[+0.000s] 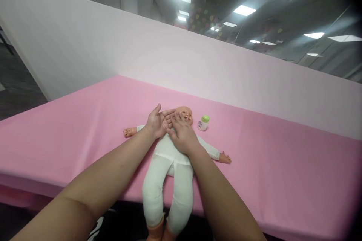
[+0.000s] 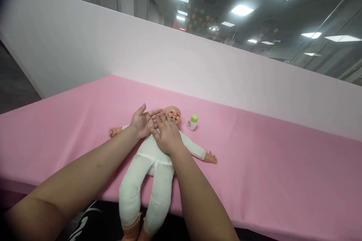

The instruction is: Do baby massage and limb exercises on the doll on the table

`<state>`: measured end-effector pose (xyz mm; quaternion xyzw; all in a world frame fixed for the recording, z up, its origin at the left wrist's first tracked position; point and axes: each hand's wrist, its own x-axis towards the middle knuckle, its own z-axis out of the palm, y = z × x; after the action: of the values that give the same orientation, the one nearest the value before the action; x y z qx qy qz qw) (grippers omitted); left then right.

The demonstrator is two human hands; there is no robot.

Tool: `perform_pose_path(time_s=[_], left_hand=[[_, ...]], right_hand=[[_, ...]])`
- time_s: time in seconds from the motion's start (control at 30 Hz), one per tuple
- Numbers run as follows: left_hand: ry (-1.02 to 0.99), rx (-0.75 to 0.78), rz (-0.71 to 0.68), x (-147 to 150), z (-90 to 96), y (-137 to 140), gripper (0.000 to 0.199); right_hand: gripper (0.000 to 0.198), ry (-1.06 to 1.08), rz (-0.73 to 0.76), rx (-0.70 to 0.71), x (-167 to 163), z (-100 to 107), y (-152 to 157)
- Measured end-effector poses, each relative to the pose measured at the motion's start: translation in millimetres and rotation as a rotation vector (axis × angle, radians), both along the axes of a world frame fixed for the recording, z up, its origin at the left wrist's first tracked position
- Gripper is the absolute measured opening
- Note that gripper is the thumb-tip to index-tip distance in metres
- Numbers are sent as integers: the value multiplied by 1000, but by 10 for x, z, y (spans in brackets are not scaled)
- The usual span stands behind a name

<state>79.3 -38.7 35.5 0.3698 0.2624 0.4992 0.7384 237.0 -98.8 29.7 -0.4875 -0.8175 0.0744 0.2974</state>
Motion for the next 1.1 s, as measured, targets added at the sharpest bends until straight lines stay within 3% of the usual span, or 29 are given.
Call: perform_pose_path(time_s=[0.2,0.33,0.5,0.67,0.8,0.93,1.1], left_hand=[[-216,-78,104,-61,90,0,76],[-388,-164,44,-23,172,-133,76],[-378,-192,-5,157,222,-321,80],[-376,-283,-122,293,205,-393,90],[-412,-286,-218,217,197,-338,90],[-435,-213,-70,37,182,-199,82],[-445,-176,72,-92,119,-72,83]], right_hand=[[61,-73,223,-88,-119,140,-236],[76,-82,329,-72,-226,210,-400],[96,-111,233,-19,-244,189,-388],[87,-180,39,-5,-178,156,-281],[82,-238,-16,-5,-129,158,-254],[80,-229,-9,7,-122,157,-259],[86,-205,196,-39,-147,180,-322]])
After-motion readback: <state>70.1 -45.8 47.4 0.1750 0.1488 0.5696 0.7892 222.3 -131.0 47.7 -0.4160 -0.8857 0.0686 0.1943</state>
